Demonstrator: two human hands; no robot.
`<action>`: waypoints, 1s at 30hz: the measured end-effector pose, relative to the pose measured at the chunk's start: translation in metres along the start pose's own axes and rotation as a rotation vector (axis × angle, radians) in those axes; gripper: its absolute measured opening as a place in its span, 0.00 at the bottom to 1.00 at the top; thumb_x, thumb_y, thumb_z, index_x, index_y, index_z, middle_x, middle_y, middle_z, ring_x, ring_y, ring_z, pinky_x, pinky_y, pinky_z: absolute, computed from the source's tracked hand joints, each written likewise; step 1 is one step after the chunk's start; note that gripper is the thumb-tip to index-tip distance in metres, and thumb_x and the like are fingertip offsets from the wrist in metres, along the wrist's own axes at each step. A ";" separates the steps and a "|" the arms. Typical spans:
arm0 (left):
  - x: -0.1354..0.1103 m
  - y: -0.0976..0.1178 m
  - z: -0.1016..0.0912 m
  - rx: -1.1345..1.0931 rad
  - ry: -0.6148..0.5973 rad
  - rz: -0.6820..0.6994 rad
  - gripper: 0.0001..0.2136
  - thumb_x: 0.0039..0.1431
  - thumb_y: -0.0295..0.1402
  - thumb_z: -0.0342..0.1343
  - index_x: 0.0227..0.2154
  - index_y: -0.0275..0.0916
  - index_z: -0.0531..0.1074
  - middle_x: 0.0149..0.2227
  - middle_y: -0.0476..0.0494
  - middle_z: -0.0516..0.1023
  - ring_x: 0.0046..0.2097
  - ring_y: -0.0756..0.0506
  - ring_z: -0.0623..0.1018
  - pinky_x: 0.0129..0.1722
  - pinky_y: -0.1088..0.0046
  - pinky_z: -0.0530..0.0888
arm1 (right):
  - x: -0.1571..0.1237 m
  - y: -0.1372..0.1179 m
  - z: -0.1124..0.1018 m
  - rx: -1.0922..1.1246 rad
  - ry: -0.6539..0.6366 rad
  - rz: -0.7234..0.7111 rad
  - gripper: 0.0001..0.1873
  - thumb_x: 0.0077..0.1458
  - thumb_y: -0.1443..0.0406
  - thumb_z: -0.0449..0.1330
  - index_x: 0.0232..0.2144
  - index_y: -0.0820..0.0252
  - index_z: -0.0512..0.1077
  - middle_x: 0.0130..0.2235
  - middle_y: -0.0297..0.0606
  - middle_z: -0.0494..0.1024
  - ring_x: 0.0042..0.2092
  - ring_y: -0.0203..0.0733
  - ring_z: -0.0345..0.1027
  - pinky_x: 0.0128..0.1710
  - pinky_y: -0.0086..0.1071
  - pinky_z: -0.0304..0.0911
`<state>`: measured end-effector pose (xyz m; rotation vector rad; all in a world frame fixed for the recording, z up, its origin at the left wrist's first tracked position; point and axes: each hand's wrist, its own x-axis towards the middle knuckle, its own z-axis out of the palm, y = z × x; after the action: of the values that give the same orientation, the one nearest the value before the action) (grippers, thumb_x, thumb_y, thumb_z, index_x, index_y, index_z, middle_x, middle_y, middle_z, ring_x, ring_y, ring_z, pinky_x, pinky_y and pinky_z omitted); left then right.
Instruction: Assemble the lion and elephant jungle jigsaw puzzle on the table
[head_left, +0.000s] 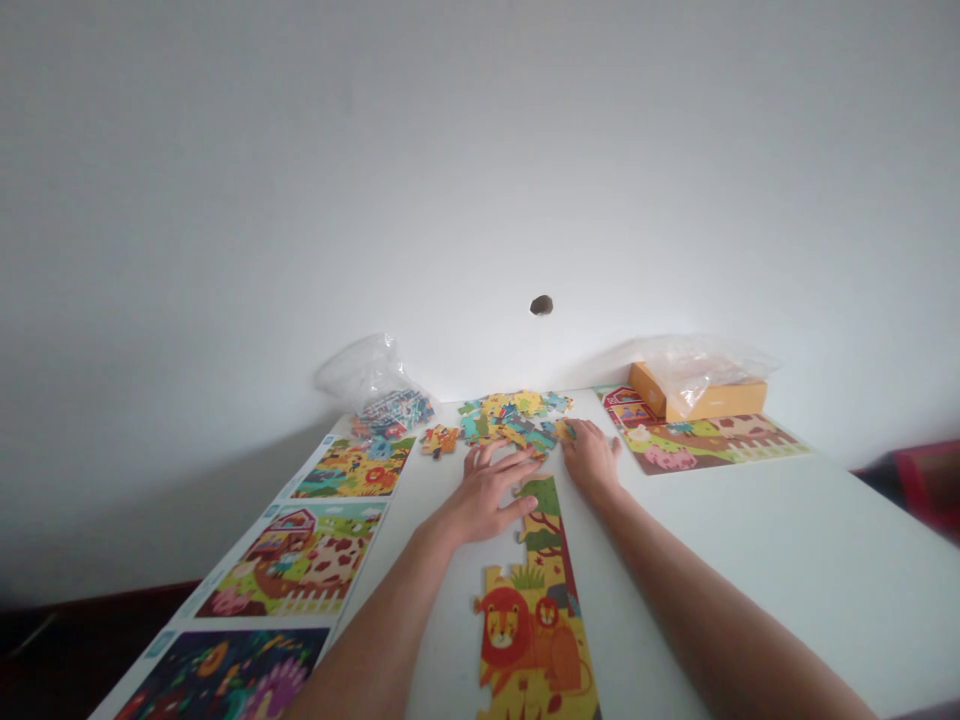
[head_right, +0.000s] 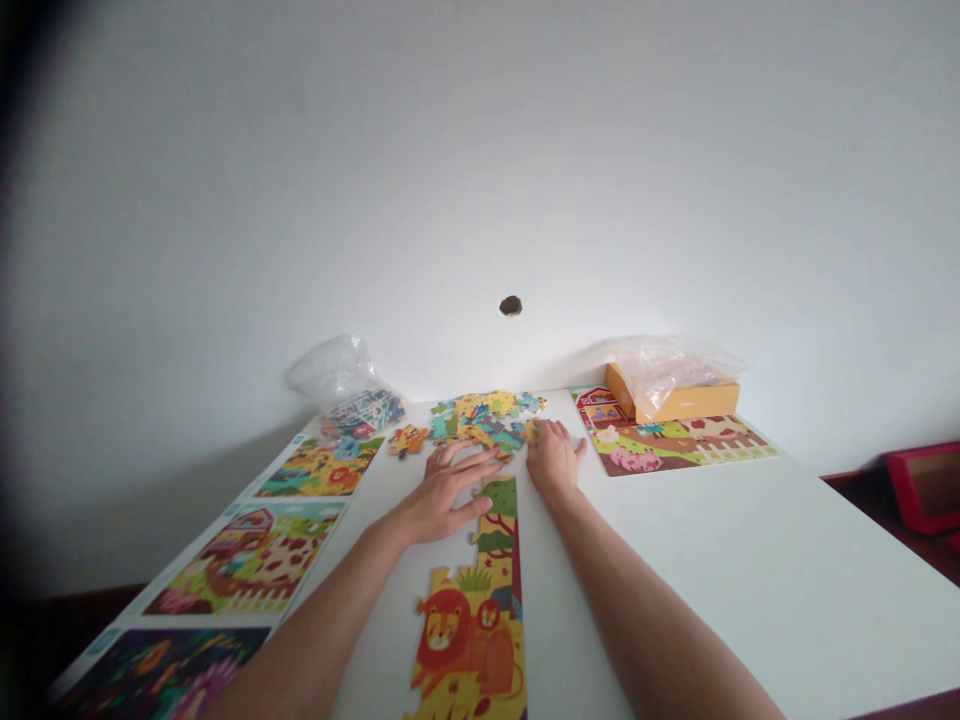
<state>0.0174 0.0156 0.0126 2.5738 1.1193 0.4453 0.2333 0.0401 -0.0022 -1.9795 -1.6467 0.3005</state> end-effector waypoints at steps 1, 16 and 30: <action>0.000 0.000 0.000 0.003 -0.006 -0.013 0.26 0.64 0.50 0.51 0.63 0.56 0.62 0.66 0.51 0.64 0.68 0.32 0.53 0.65 0.42 0.48 | 0.000 0.000 0.000 0.008 0.008 0.007 0.22 0.61 0.66 0.51 0.56 0.54 0.68 0.60 0.44 0.71 0.63 0.50 0.57 0.63 0.63 0.38; 0.003 -0.004 0.005 0.172 0.190 -0.260 0.22 0.64 0.48 0.50 0.59 0.54 0.68 0.61 0.48 0.70 0.62 0.31 0.62 0.63 0.41 0.51 | 0.002 0.006 0.000 -0.040 0.090 0.021 0.22 0.58 0.71 0.51 0.51 0.52 0.73 0.58 0.41 0.73 0.62 0.49 0.58 0.65 0.60 0.32; 0.003 -0.007 0.008 0.219 0.174 -0.244 0.17 0.67 0.46 0.47 0.54 0.55 0.72 0.62 0.49 0.70 0.62 0.31 0.62 0.62 0.38 0.51 | 0.006 0.007 0.011 0.088 -0.029 -0.359 0.17 0.55 0.68 0.60 0.48 0.52 0.76 0.54 0.37 0.76 0.56 0.45 0.66 0.57 0.37 0.58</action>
<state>0.0178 0.0217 0.0030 2.5700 1.6027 0.5207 0.2348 0.0481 -0.0136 -1.5839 -1.9315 0.2603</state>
